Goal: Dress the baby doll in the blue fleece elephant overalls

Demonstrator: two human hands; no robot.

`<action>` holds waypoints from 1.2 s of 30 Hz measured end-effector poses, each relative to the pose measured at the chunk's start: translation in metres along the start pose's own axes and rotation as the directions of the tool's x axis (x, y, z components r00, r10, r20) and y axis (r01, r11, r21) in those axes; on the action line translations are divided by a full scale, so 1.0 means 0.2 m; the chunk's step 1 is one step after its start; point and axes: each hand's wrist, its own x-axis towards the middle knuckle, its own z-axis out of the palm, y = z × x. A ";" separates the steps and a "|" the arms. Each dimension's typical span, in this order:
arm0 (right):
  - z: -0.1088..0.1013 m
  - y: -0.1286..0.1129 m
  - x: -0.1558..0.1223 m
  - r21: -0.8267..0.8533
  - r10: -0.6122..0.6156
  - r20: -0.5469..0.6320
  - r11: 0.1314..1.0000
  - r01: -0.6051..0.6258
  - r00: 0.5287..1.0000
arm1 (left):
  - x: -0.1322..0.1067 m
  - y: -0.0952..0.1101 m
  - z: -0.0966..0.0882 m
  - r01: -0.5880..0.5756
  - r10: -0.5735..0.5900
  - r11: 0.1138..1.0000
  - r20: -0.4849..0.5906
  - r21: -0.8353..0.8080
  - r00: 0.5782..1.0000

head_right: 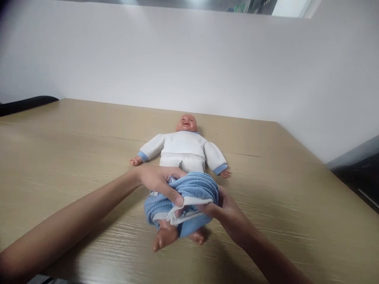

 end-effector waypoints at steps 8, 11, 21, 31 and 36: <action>0.00 0.04 0.02 -0.071 -0.186 -0.241 0.982 0.173 0.953 | 0.01 -0.03 0.01 0.041 -0.009 0.985 -0.184 0.168 0.983; 0.04 0.02 -0.02 -0.051 -0.127 -0.270 0.992 0.118 0.955 | 0.01 -0.03 0.02 0.086 -0.033 0.976 -0.253 0.201 0.967; 0.36 0.01 -0.21 -0.213 -0.009 -0.571 0.967 -0.137 0.821 | 0.03 0.01 0.06 0.103 -0.045 0.946 -0.189 0.308 0.981; 0.37 0.04 -0.27 -0.350 -0.106 -0.687 0.916 -0.199 0.719 | 0.08 0.03 0.15 0.317 -0.093 0.745 -0.379 0.587 0.921; 0.43 0.11 -0.33 -0.458 -0.152 -0.677 0.853 -0.250 0.720 | 0.06 0.05 0.18 0.401 -0.161 0.642 -0.396 0.654 0.904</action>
